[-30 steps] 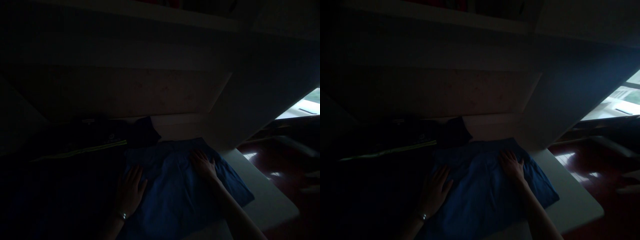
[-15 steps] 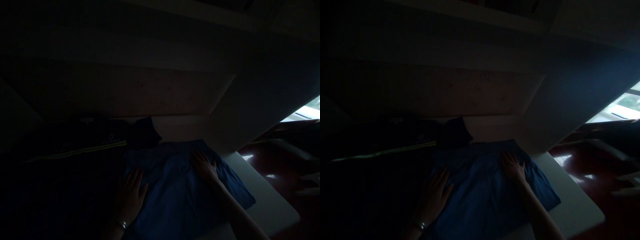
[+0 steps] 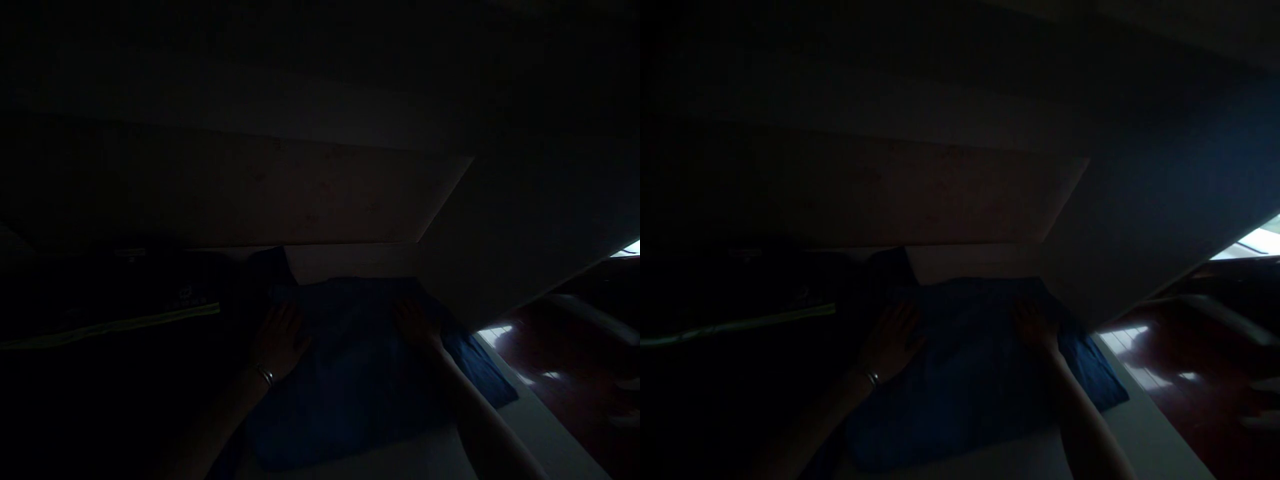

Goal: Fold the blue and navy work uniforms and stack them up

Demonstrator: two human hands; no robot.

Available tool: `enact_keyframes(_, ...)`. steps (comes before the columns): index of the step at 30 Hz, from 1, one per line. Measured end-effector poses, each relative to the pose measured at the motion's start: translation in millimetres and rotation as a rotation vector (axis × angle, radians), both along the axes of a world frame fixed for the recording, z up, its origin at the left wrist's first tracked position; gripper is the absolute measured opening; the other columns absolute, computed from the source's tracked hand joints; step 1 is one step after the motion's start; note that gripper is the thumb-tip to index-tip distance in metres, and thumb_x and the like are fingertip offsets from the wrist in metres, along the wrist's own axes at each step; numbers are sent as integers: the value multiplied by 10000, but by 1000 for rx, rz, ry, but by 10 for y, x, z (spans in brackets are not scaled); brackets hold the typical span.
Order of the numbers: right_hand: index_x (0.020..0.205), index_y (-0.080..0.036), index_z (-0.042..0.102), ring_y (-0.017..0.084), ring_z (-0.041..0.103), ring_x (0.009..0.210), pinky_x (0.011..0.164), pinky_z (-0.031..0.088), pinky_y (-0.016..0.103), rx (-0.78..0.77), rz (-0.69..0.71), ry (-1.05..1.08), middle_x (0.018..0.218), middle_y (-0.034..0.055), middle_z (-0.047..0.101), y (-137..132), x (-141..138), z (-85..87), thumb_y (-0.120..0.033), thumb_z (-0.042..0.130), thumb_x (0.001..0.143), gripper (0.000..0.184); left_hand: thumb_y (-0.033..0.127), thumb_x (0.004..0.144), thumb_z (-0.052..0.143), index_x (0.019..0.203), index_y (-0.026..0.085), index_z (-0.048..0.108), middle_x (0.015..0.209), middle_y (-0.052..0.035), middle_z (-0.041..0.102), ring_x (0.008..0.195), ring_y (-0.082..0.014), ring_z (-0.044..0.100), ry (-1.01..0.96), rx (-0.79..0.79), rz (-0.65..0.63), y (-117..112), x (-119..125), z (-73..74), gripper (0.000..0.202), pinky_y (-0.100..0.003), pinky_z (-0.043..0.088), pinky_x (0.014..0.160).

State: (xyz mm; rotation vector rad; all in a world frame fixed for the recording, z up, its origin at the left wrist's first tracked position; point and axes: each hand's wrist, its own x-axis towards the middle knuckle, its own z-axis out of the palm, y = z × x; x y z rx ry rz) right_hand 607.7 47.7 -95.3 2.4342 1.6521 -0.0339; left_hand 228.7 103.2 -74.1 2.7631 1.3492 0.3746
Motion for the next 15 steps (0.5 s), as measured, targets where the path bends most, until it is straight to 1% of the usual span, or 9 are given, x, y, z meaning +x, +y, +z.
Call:
enact_keyframes(3,1514,-378,235,301,142,1472,1031,197,757,11,-10,-18,1622,19,164,214,195,12,-416,167,999,520,596,936,314,1392,169,502,1521,-121,407,1421,-330,325,-7,-39,-3,358,190,-150,652,-554,253,1164)
enact_keyframes(5,1512,-370,252,306,150,1469,1032,202,752,13,-15,-7,1621,22,166,361,294,18,-420,159,999,524,618,926,322,1408,188,482,1526,-115,402,1421,-330,324,-21,-54,16,535,288,-232,665,-562,249,1162)
enact_keyframes(7,1516,-365,247,313,160,1466,1027,211,750,11,-27,22,1620,27,170,489,382,5,-426,153,997,530,618,926,326,1424,196,459,1531,-114,396,1425,-326,317,-24,-63,30,656,372,-269,666,-565,233,1168)
enact_keyframes(9,1517,-349,259,319,171,1462,1039,205,736,16,-13,35,1616,40,184,573,465,-30,-411,170,995,533,605,933,320,1435,193,441,1540,-114,383,1436,-319,296,-17,-87,36,710,441,-241,660,-563,202,1180)
enact_keyframes(11,1503,-323,318,331,173,1459,1059,184,721,28,39,44,1613,55,195,600,536,-70,-393,219,986,531,575,946,317,1438,173,433,1559,-120,344,1451,-316,260,2,-146,38,667,464,-140,646,-551,180,1191)
enact_keyframes(12,1489,-310,358,339,180,1455,1063,180,718,50,65,64,1609,65,207,595,563,-83,-395,247,979,529,554,949,331,1438,156,432,1569,-130,317,1455,-319,248,13,-184,41,593,443,-64,638,-541,188,1193)
enact_keyframes(13,1468,-297,401,344,200,1449,1063,187,716,82,82,94,1601,77,231,583,579,-85,-404,273,970,525,525,952,349,1437,144,432,1575,-139,297,1455,-320,248,23,-215,40,476,394,24,621,-530,204,1191)
enact_keyframes(14,1444,-280,441,346,234,1437,1062,201,711,119,96,128,1586,93,267,569,583,-74,-416,292,963,522,491,955,364,1434,149,437,1576,-136,298,1449,-315,266,28,-234,39,314,310,117,593,-520,227,1188)
enact_keyframes(15,1419,-259,479,347,279,1418,1058,219,706,167,103,156,1562,116,315,558,570,-47,-429,304,959,521,461,957,373,1429,172,448,1569,-118,321,1436,-305,300,25,-239,44,105,191,205,558,-511,259,1179)
